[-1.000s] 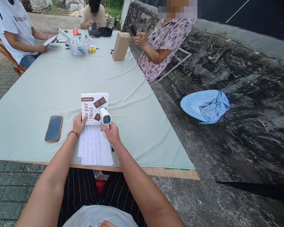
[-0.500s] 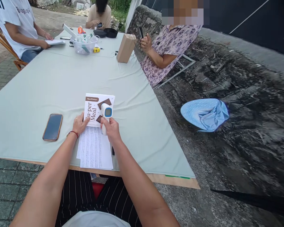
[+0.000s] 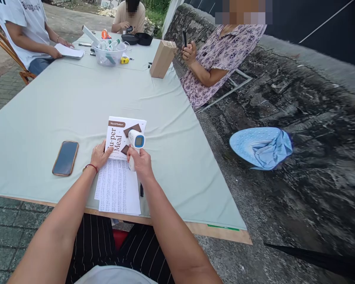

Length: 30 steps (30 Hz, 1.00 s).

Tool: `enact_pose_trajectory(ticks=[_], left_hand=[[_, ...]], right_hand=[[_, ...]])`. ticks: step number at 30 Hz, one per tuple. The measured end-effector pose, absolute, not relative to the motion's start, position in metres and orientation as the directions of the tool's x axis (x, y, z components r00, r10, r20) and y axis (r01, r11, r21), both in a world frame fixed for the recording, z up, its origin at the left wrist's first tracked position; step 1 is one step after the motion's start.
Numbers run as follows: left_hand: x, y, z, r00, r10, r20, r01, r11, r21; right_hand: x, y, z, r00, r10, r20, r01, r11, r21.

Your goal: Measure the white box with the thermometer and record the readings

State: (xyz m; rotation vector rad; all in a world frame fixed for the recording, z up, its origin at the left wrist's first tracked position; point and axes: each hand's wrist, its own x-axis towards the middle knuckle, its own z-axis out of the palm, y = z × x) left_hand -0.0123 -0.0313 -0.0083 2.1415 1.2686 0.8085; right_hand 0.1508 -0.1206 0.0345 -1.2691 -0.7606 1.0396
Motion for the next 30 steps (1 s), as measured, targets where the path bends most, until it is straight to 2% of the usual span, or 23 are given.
enact_pose_trajectory(ticks=[7, 13, 21, 30], left_hand=[[-0.012, -0.032, -0.007, 0.382, 0.898, 0.217, 0.59, -0.418, 0.691], [-0.013, -0.032, -0.006, 0.367, 0.906, 0.212, 0.593, -0.403, 0.697], [-0.015, -0.027, -0.003, 0.36, 0.904, 0.229, 0.561, -0.406, 0.721], [-0.017, -0.023, 0.002, 0.358, 0.902, 0.243, 0.535, -0.411, 0.738]], right_hand=[[0.145, -0.123, 0.043, 0.395, 0.914, -0.09, -0.151, -0.032, -0.988], [0.149, -0.158, 0.055, 0.315, 0.934, -0.167, -0.292, -0.073, -0.954], [0.168, -0.227, 0.048, 0.432, 0.875, -0.217, -0.317, -0.078, -0.945], [0.175, -0.253, 0.043, 0.469, 0.868, -0.164, -0.245, -0.05, -0.968]])
